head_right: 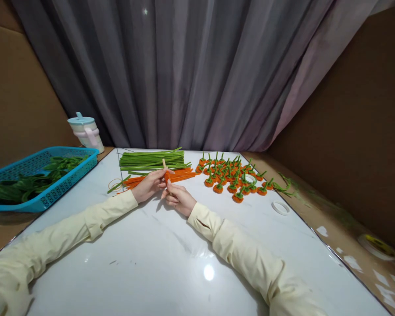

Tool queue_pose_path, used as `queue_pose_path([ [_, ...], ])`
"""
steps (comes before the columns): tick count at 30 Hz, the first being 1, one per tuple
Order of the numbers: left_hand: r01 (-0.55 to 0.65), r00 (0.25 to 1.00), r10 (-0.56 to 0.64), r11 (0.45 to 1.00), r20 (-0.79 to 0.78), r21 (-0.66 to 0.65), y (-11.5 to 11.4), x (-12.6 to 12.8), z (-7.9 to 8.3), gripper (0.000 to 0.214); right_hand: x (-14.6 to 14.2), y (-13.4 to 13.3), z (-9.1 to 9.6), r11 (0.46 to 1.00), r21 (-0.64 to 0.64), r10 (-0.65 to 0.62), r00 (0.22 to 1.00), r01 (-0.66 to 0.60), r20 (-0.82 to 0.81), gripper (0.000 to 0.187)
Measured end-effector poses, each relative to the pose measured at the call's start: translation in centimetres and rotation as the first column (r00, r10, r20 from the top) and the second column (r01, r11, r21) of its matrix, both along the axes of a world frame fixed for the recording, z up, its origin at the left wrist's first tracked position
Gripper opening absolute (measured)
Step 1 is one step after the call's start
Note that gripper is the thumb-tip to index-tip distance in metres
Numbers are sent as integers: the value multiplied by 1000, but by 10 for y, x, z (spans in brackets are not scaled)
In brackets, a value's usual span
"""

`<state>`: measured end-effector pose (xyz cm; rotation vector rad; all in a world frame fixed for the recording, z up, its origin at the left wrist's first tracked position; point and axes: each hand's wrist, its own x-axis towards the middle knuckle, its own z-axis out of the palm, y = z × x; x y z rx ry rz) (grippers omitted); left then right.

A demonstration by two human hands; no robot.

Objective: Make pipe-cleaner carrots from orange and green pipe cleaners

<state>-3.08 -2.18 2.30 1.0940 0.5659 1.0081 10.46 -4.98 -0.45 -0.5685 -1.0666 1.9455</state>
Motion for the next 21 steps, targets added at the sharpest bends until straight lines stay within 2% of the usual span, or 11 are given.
queue_pose_path([
  [5,-45,998,48,996,-42,77,2,-1,-1,39,0,-1,-1,1000,10,15,1000,-15,-11,30],
  [12,-133,982,153,976,-107,174,3,-1,-12,39,2,1,-3,999,-17,29,999,-30,-27,26],
  [17,-75,985,101,981,-140,180,0,-2,-10,38,2,0,-3,999,-21,25,999,-26,-24,24],
  [21,29,982,-6,992,-188,122,3,-8,-7,40,2,0,-2,999,-24,21,1000,-22,-18,23],
])
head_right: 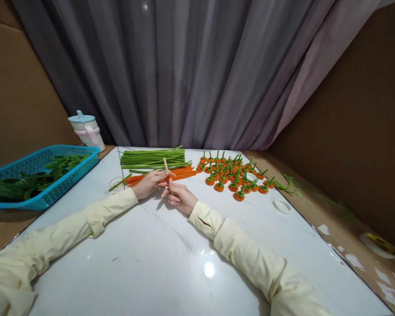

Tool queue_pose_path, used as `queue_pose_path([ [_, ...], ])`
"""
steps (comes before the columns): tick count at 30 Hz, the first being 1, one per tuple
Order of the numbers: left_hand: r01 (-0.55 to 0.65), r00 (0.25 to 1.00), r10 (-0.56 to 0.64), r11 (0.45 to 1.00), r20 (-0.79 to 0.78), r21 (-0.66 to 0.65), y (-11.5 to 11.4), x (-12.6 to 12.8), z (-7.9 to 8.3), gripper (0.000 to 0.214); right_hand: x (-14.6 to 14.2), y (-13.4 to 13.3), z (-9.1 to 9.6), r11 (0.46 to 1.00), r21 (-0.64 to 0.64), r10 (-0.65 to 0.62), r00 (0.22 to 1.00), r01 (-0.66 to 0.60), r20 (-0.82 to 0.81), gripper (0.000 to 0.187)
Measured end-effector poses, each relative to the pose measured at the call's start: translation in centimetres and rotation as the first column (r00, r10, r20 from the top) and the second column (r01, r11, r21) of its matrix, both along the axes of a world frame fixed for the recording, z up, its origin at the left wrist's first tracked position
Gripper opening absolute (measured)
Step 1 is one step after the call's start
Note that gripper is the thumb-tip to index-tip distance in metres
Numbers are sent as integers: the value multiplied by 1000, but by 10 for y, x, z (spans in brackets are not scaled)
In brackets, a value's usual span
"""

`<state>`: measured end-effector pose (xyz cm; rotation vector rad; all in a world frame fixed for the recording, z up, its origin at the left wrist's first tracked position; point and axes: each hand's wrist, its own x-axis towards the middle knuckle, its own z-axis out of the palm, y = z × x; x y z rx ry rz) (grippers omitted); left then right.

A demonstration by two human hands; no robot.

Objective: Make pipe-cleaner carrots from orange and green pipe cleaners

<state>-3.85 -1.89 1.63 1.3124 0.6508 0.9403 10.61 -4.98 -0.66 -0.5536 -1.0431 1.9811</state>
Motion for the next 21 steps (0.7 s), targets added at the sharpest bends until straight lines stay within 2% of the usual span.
queue_pose_path([
  [3,54,996,-52,998,-76,25,5,-6,2,39,0,0,-1,1000,0,1,1000,-1,2,23],
  [8,73,961,5,960,-277,269,7,-12,12,35,1,0,-2,1000,6,-3,1000,3,-1,24],
  [10,98,948,7,945,-318,312,5,-12,16,36,0,-1,-3,1000,8,-4,1000,4,1,25],
  [13,121,950,-24,948,-313,293,2,-11,16,40,0,-1,-3,1000,8,-4,1000,4,9,26],
  [16,111,966,-54,970,-255,217,0,-9,9,38,0,-1,-2,1000,8,-13,1000,13,14,25],
  [21,2,988,15,994,-155,111,-2,-2,0,42,-1,0,-2,999,6,-35,999,35,1,24],
])
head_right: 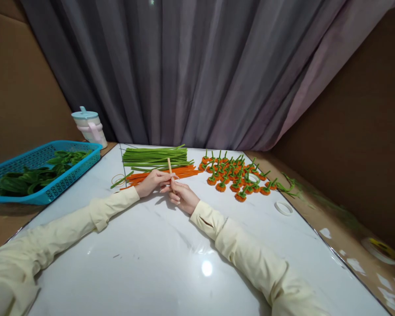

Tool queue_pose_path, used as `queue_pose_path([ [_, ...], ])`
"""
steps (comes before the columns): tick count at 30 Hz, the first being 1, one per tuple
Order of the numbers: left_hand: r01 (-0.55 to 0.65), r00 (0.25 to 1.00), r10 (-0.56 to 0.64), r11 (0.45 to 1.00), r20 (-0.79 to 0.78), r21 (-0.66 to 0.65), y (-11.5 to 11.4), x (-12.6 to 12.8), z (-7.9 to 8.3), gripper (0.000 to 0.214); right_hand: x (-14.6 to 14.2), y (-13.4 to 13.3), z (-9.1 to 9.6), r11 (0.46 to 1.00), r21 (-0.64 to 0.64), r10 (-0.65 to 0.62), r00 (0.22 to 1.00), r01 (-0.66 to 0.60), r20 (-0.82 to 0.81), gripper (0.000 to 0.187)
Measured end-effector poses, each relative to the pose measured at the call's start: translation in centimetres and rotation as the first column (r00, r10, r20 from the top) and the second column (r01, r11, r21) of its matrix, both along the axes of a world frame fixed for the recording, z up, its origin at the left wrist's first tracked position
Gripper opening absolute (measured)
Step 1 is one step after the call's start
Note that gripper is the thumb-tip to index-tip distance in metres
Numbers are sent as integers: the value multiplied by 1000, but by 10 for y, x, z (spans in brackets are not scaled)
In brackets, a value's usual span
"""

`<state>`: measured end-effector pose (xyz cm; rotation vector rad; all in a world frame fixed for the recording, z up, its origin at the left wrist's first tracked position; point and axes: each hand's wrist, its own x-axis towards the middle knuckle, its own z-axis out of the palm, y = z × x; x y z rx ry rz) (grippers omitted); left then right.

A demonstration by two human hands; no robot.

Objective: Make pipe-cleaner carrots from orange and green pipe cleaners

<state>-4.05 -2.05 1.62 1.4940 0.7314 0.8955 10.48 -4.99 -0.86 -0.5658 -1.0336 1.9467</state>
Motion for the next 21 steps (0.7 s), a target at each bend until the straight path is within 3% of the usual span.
queue_pose_path([
  [7,-82,995,85,995,46,-60,-1,6,-2,39,-1,1,1,998,-68,-8,1000,7,-11,21],
  [21,-52,997,59,992,59,-117,-4,6,-4,38,2,-1,3,997,-72,0,1000,1,18,27],
])
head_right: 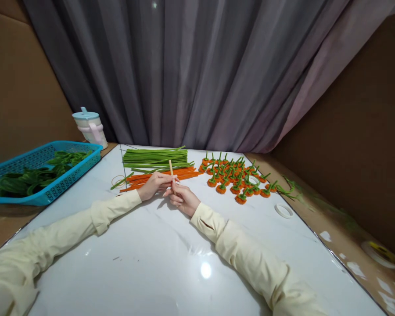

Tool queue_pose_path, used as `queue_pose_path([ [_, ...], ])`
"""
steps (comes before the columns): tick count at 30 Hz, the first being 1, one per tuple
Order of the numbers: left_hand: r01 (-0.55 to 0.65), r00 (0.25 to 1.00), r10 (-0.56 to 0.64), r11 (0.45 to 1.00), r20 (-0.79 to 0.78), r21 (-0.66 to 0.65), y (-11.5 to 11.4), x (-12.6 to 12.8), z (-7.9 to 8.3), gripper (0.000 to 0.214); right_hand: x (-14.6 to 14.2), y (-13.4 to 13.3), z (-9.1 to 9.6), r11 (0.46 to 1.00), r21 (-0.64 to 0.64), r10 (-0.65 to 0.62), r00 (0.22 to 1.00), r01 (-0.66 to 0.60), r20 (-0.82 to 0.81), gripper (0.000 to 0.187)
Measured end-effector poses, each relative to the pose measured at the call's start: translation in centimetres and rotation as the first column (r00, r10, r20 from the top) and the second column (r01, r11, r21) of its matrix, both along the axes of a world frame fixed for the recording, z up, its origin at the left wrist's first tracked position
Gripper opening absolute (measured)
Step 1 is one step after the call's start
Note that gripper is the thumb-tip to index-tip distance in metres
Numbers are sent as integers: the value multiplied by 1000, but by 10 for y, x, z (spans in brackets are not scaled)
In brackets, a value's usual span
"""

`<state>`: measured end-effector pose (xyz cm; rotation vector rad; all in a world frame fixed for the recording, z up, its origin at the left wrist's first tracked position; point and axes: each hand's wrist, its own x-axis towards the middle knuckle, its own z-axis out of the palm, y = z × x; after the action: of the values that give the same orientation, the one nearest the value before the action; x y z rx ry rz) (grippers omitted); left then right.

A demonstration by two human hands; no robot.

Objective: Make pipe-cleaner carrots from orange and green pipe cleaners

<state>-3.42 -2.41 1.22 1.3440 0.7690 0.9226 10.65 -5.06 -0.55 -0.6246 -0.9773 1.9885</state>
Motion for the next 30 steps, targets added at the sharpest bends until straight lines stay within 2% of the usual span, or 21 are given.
queue_pose_path([
  [6,15,999,-14,999,29,-31,1,0,-1,37,0,1,1,1000,-28,14,1000,-14,-2,29],
  [14,30,998,-25,996,58,-85,4,0,-6,39,-2,0,8,997,-68,40,999,-39,18,42],
  [30,39,995,-30,995,93,-97,6,0,-8,42,-2,2,9,993,-106,55,998,-53,19,41],
])
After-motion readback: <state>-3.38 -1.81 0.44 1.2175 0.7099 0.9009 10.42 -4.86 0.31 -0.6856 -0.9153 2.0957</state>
